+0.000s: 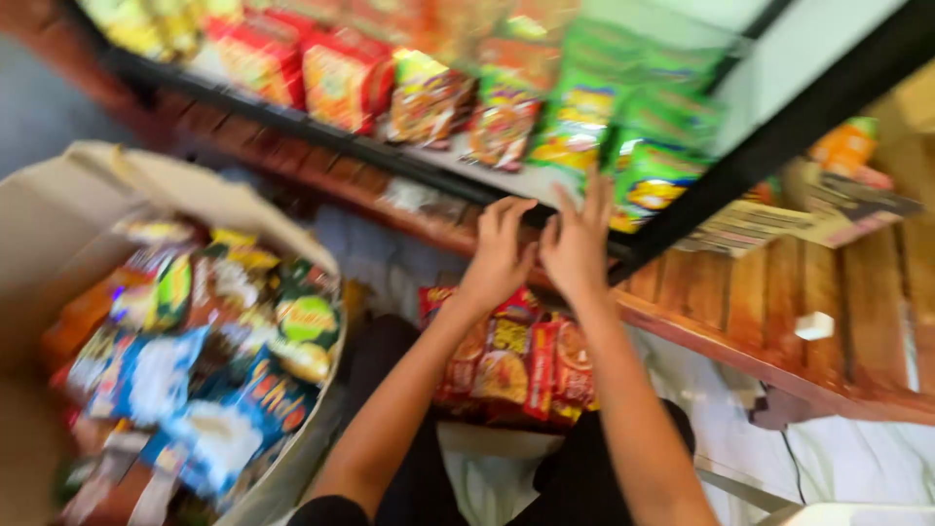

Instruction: Stocking and organizing snack packages and instant noodles onto a retail display shelf from cardboard boxes.

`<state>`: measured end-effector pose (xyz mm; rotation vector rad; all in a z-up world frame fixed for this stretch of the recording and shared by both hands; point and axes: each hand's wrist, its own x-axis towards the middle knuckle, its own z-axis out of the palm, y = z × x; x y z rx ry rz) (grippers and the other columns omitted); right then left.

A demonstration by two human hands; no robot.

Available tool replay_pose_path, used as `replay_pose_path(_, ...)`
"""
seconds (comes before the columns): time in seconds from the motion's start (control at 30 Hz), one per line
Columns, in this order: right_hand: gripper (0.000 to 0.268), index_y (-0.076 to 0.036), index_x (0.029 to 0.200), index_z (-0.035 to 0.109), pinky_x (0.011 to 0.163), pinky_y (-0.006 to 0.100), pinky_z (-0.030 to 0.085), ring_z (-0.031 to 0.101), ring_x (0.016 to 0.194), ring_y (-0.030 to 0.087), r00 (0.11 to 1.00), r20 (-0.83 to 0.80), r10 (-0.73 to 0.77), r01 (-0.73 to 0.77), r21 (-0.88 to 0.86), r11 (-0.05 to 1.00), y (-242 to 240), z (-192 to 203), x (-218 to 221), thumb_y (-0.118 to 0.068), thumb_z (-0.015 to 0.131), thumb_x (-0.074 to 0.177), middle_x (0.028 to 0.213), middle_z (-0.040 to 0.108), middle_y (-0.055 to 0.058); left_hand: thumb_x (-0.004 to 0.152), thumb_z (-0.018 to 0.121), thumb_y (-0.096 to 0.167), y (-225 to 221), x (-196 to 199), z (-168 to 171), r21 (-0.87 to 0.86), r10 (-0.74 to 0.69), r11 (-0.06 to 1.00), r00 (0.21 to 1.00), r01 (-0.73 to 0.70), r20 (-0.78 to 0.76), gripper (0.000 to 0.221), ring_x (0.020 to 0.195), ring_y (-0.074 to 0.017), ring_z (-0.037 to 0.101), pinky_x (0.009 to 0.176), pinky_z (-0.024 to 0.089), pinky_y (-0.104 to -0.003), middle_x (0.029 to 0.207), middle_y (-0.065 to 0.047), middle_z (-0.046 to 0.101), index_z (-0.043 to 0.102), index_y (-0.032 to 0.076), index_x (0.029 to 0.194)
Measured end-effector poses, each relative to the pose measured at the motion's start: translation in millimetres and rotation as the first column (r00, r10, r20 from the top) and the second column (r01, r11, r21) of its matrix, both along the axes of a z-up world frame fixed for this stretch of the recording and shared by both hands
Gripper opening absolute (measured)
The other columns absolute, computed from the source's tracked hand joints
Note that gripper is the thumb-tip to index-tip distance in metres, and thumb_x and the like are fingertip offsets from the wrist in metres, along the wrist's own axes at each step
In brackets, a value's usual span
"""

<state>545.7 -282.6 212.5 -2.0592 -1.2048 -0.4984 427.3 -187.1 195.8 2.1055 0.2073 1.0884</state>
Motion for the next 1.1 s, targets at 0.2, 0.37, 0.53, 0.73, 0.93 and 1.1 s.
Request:
replay_pose_path(0.2, 0.083, 0.006, 0.156, 0.03, 0.121, 0.061, 0.019, 0.014, 0.146, 0.061, 0.99, -0.039, -0.133, 0.129, -0.083, 0.988, -38.1, 22.8, 95.7, 0.007, 0.059, 0.078, 0.157, 0.016, 0.041, 0.083, 0.073, 0.009, -24.1, 177.2, -50.6, -0.117, -0.179, 0.977, 0.984, 0.176, -0.011, 0.093, 0.134, -0.0514, 0.038, 0.113, 0.032, -0.055, 0.152, -0.035, 0.036, 0.017, -0.007, 0.156)
replay_pose_path(0.37, 0.08, -0.001, 0.159, 0.033, 0.129, 0.054, 0.021, 0.022, 0.156, 0.049, 0.996, -0.03, 0.085, -0.082, 0.094, 0.992, -71.6, 24.7, 52.3, 0.018, 0.046, 0.083, 0.166, 0.026, 0.029, 0.086, 0.073, 0.018, -29.1, 238.9, -83.3, -0.155, -0.13, 0.983, 0.972, 0.1, -0.197, 0.082, 0.124, -0.0479, 0.05, 0.109, 0.036, -0.056, 0.136, -0.031, 0.051, 0.029, -0.007, 0.151)
replay_pose_path(0.53, 0.072, -0.009, 0.15, 0.046, 0.128, 0.044, 0.033, 0.042, 0.154, 0.036, 0.981, -0.115, 0.156, -0.129, 0.211, 0.969, -96.2, 13.9, 12.3, 0.018, 0.045, 0.083, 0.162, 0.043, 0.018, 0.083, 0.084, 0.031, -12.2, 187.3, -43.1, -0.267, 0.02, 0.964, 0.999, -0.01, 0.037, 0.072, 0.116, -0.0433, 0.056, 0.103, 0.045, -0.053, 0.122, -0.029, 0.06, 0.051, -0.007, 0.133)
replay_pose_path(0.73, 0.057, -0.006, 0.156, 0.035, 0.121, 0.043, 0.039, 0.045, 0.148, 0.032, 0.892, -0.426, 0.153, 0.036, 0.404, 0.914, -82.4, -54.2, 11.8, -0.008, 0.062, 0.105, 0.159, 0.044, 0.019, 0.088, 0.075, 0.039, 15.9, 65.0, -4.4, -0.605, -0.025, 0.795, 0.996, -0.034, -0.088, 0.063, 0.079, -0.0306, 0.072, 0.066, 0.061, -0.044, 0.116, -0.022, 0.063, 0.051, -0.004, 0.129)
replay_pose_path(0.93, 0.09, -0.01, 0.17, 0.006, 0.119, 0.036, 0.037, 0.042, 0.148, 0.023, 0.167, -0.854, 0.492, -0.353, 0.414, 0.839, -14.3, -70.4, -94.7, -0.029, 0.064, 0.103, 0.162, 0.038, 0.015, 0.093, 0.065, 0.048, 41.6, -97.1, -37.6, -0.542, 0.053, 0.824, 0.974, -0.168, -0.221, 0.073, 0.076, -0.029, 0.075, 0.075, 0.061, -0.041, 0.107, -0.021, 0.074, 0.042, 0.001, 0.144)
replay_pose_path(1.1, 0.107, -0.015, 0.168, 0.004, 0.076, 0.045, 0.055, 0.063, 0.117, 0.032, 0.047, -0.91, 0.413, -0.557, 0.319, 0.767, 56.7, -72.6, -204.7, -0.024, 0.076, 0.089, 0.148, 0.052, 0.015, 0.107, 0.053, 0.049, 83.7, -240.1, -89.1, -0.393, 0.301, 0.781, 0.845, -0.485, -0.443, 0.063, 0.11, -0.0428, 0.066, 0.098, 0.049, -0.049, 0.123, -0.029, 0.067, 0.042, 0.009, 0.153)
